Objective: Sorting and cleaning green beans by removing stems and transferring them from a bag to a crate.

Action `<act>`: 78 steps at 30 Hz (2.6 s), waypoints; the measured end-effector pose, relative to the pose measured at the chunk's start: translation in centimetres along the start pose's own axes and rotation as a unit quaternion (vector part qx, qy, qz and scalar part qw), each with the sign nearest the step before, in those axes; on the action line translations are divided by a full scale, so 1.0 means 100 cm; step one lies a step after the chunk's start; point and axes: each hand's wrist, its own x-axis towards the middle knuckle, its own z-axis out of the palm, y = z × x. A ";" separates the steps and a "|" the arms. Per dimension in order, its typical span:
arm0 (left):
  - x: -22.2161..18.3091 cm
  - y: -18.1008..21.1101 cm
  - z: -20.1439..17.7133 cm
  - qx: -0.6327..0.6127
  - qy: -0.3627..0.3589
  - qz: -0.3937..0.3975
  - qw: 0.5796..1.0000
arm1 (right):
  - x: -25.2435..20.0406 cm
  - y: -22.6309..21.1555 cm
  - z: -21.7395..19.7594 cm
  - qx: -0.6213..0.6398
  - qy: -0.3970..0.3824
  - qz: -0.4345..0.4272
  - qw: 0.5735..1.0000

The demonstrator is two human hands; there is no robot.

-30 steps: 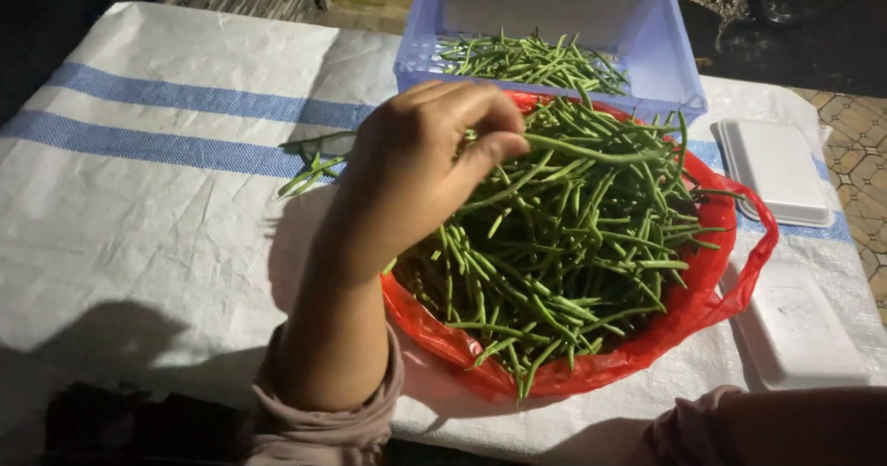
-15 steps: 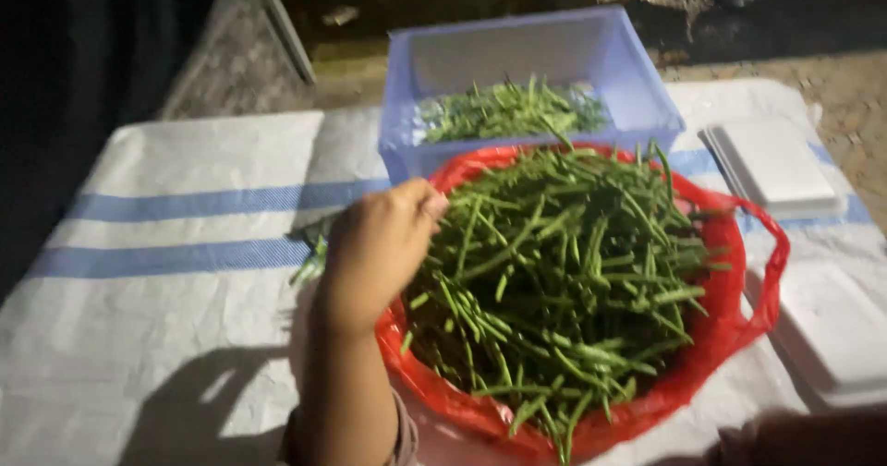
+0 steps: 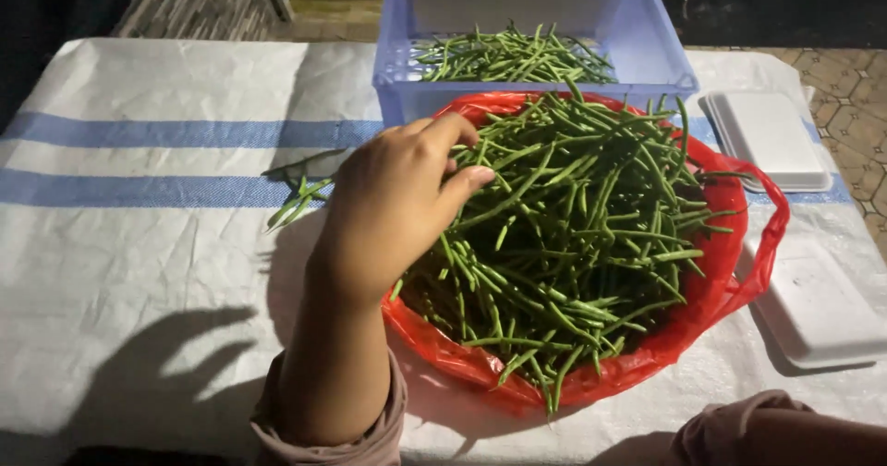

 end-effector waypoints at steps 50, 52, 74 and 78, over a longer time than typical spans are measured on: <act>-0.014 0.052 -0.014 -0.109 0.061 0.115 0.986 | 0.118 0.032 0.099 0.729 0.170 0.111 0.654; -0.017 0.054 -0.013 -0.110 0.055 0.107 0.987 | 0.115 0.025 0.099 0.721 0.173 0.108 0.662; -0.018 0.035 -0.022 -0.050 0.150 0.043 0.987 | 0.117 0.059 0.085 0.477 0.057 0.213 0.851; -0.017 0.033 -0.016 -0.016 0.158 0.057 0.986 | 0.117 0.075 0.092 0.150 0.077 0.172 0.971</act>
